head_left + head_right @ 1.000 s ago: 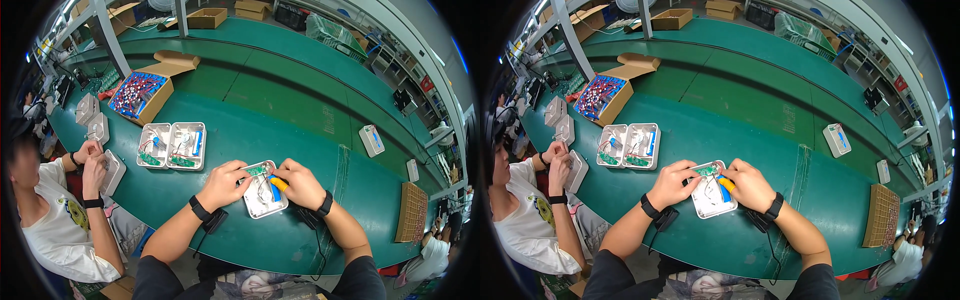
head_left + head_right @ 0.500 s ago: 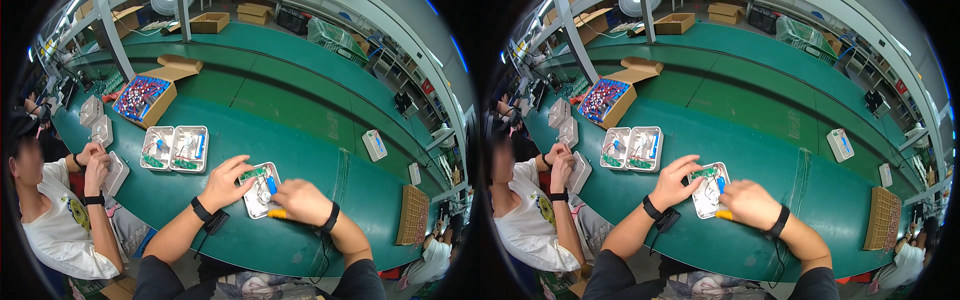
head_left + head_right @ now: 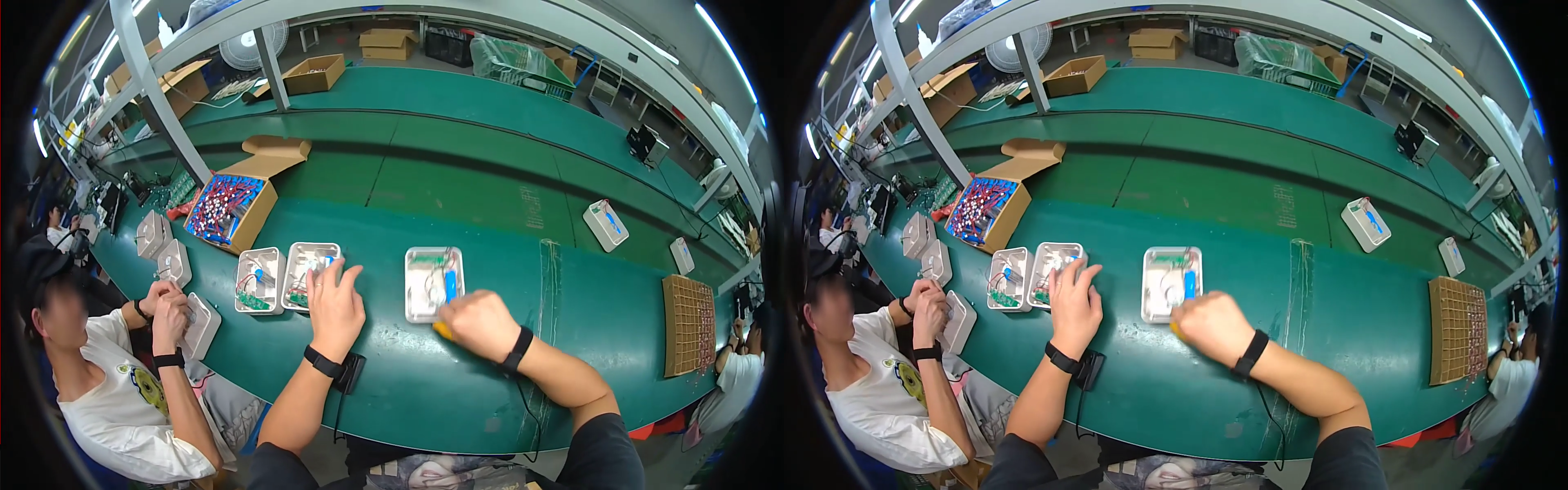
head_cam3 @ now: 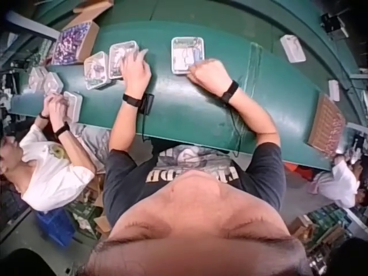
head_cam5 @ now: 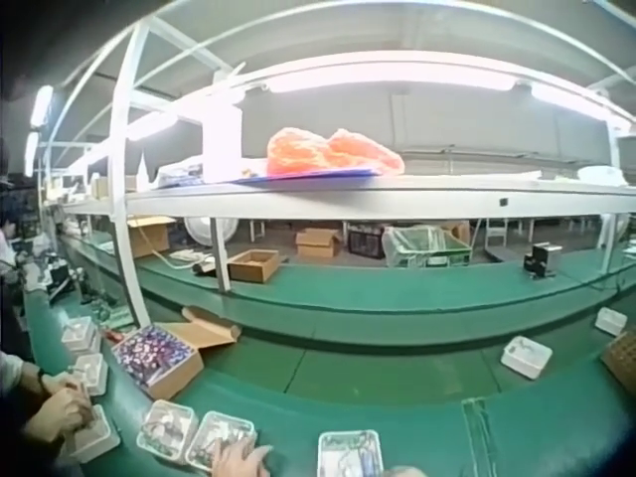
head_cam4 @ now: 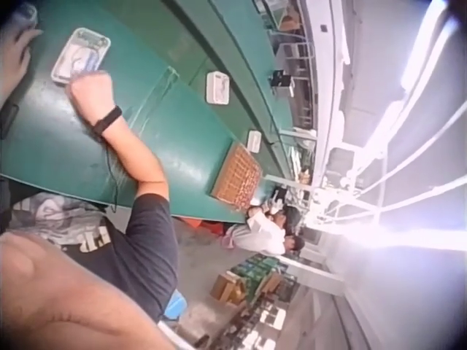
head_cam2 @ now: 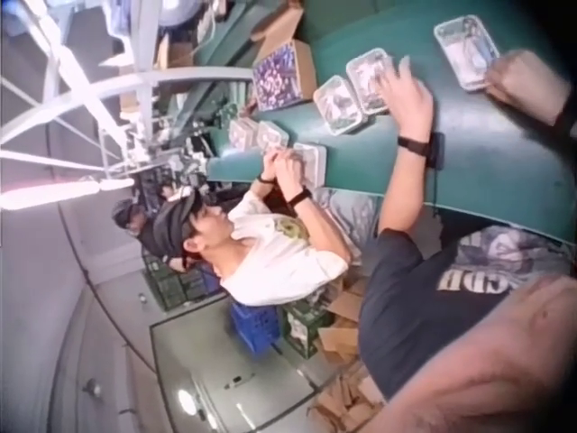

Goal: Assembling and inspecting electronic components and PCBs on a production line.

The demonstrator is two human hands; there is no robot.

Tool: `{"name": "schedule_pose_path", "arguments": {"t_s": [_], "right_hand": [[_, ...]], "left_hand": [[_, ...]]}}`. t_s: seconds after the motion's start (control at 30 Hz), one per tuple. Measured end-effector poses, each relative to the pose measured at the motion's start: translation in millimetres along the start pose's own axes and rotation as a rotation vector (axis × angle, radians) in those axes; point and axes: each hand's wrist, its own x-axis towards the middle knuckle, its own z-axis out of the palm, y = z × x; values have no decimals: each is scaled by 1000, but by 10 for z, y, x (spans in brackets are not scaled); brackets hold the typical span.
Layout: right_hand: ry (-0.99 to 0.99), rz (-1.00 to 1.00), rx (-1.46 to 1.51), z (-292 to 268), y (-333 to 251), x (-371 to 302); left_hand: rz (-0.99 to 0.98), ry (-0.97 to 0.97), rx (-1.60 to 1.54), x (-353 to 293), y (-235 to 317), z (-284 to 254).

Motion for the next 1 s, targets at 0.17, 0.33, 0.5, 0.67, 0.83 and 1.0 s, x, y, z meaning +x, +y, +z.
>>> {"name": "schedule_pose_path", "arguments": {"t_s": [0.17,0.33,0.5,0.67,0.83,1.0], "right_hand": [[152,358,-109,138,452,91],[205,352,-173,398,609,39],[151,302,84,418,700,51],[201,132,584,190,567,140],[149,-85,419,6,330,146],[114,-9,180,88,-22,160]], "left_hand": [[255,-109,-177,5,119,-36],[419,-197,-329,-25,210,-27],[538,-279,-507,-36,292,-57],[397,-39,-539,-43,282,-48],[84,9,-334,18,280,-10],[33,-31,-417,-28,316,59]]}}
